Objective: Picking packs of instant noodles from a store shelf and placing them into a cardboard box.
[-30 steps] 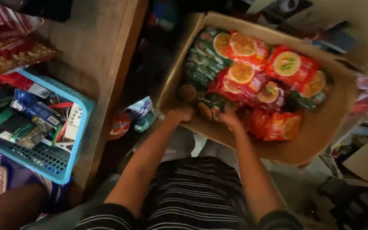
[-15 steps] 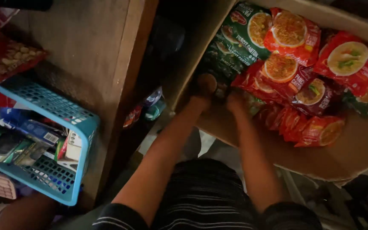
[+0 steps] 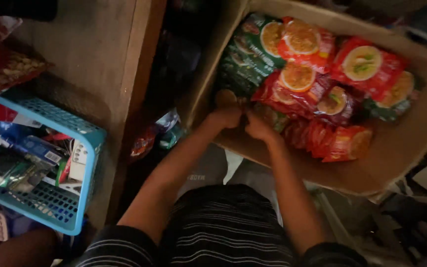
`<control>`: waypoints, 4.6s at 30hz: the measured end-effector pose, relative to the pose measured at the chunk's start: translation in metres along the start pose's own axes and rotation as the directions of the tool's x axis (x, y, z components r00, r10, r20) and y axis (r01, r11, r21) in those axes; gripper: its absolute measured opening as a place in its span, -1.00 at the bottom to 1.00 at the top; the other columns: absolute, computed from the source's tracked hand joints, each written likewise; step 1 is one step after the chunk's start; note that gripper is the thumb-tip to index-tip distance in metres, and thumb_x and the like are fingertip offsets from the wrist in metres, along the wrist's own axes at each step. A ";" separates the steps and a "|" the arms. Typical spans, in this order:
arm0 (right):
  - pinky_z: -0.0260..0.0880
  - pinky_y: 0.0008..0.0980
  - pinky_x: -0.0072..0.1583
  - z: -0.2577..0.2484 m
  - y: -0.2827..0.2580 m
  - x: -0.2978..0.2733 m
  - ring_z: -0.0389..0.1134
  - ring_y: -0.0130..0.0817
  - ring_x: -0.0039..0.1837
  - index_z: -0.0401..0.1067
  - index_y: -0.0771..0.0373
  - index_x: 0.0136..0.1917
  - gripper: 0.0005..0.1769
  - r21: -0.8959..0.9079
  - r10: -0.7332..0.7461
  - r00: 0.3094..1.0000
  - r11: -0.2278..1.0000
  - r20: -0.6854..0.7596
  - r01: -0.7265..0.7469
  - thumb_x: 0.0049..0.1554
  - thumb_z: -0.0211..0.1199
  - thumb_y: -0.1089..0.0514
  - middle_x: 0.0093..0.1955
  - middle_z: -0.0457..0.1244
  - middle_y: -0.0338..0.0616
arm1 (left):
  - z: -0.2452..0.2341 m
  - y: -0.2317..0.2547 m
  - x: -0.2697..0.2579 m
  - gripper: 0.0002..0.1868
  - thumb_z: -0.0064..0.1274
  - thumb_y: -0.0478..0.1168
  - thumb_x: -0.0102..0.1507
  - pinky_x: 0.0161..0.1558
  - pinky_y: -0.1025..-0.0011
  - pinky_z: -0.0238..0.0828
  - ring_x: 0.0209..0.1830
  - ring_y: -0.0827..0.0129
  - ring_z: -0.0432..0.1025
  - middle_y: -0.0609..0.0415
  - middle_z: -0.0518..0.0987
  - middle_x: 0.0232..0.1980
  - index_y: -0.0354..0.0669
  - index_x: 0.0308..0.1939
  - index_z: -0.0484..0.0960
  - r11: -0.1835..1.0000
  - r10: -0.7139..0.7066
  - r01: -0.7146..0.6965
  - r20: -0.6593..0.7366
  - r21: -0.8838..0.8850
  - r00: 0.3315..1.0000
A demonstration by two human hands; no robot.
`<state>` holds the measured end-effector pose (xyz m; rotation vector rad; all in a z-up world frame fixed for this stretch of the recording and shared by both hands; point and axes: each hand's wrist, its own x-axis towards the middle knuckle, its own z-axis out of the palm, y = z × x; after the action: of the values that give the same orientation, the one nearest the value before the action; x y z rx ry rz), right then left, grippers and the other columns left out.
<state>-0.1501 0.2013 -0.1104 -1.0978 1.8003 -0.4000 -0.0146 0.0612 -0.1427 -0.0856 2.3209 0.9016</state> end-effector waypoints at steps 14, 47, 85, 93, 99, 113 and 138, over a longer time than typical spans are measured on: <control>0.35 -0.13 0.02 -0.376 -0.229 -0.282 0.32 0.13 -0.03 0.06 0.10 0.68 -0.20 0.002 -0.073 0.866 0.996 -0.496 0.085 0.21 0.11 0.32 0.58 0.21 -0.10 | -0.397 0.338 -0.138 -0.60 -0.10 -0.35 0.26 0.25 0.09 0.37 0.27 -0.07 0.39 -0.10 0.51 0.22 -0.19 0.16 0.62 0.894 0.444 -0.356 -0.643 0.271 0.624; -0.64 0.26 0.58 -0.726 -0.290 -0.309 -0.34 -0.22 0.72 -0.06 -0.04 0.64 -0.31 -0.421 -0.330 0.278 0.811 -0.902 -0.405 0.34 -0.29 -0.30 0.71 -0.22 -0.18 | -0.785 0.489 -0.086 -0.46 -0.21 0.12 0.42 0.23 -0.07 0.26 0.13 -0.23 0.35 -0.28 0.45 0.30 -0.20 -0.22 0.75 0.902 0.421 0.094 -0.906 0.422 0.037; -0.81 0.11 0.51 -0.767 -0.274 -0.307 -0.34 -0.20 0.71 0.10 -0.24 0.56 -0.33 -0.314 -0.233 0.422 0.940 -0.876 -0.131 0.30 -0.36 -0.42 0.71 -0.23 -0.29 | -0.813 0.469 -0.064 -0.70 -0.16 -0.30 0.36 0.20 0.09 0.38 0.13 -0.16 0.44 -0.30 0.55 0.18 -0.36 -0.04 0.68 0.683 0.678 -0.212 -0.715 0.699 -0.172; 0.00 0.22 0.61 -0.697 -0.255 -0.305 0.09 0.12 0.63 0.15 0.35 0.46 -0.36 0.191 -0.186 0.211 0.118 -0.960 0.974 0.35 0.12 -0.16 0.50 0.14 0.26 | -0.732 0.527 -0.163 -0.72 -0.18 -0.29 0.46 0.23 0.16 0.37 0.17 -0.10 0.45 -0.25 0.58 0.14 -0.39 0.02 0.62 0.615 0.641 -0.478 -0.751 0.627 -0.160; 0.12 0.27 0.44 -0.605 -0.314 -0.343 0.09 0.45 0.46 0.05 0.56 0.46 0.05 0.657 -0.297 0.630 -0.589 -0.718 0.471 0.12 0.15 -0.39 0.40 0.11 0.57 | -0.621 0.511 -0.216 -0.72 -0.20 -0.34 0.47 0.41 0.13 0.27 0.37 -0.06 0.36 -0.19 0.51 0.25 -0.34 0.19 0.53 0.535 0.751 -0.515 -0.657 0.670 -0.073; 0.24 0.08 0.48 -0.355 -0.141 -0.215 0.25 -0.13 0.50 0.20 0.19 0.51 -0.35 0.808 0.037 0.844 -0.269 -0.535 0.524 0.19 0.27 0.16 0.50 0.22 -0.11 | -0.367 0.279 -0.118 -0.35 0.10 -0.29 0.34 0.29 0.28 0.40 0.34 0.28 0.35 0.01 0.28 0.46 -0.12 0.45 0.17 0.563 0.046 -0.737 -0.876 -0.374 0.480; 0.19 0.06 0.42 0.119 0.108 0.092 0.17 0.28 0.42 0.30 0.38 0.36 -0.29 0.072 0.268 0.912 0.963 -0.310 -0.259 -0.02 0.32 0.10 0.36 0.19 0.36 | -0.143 0.046 -0.121 -0.39 -0.02 -0.23 0.29 0.02 0.02 0.43 -0.05 -0.17 0.51 -0.35 0.60 -0.01 -0.26 0.42 0.27 0.781 -0.292 0.218 -0.033 -0.585 0.956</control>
<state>-0.1161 0.2069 -0.2921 -0.7844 2.1880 -0.4569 -0.0083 -0.0123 0.0356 -0.7164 1.9884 1.4563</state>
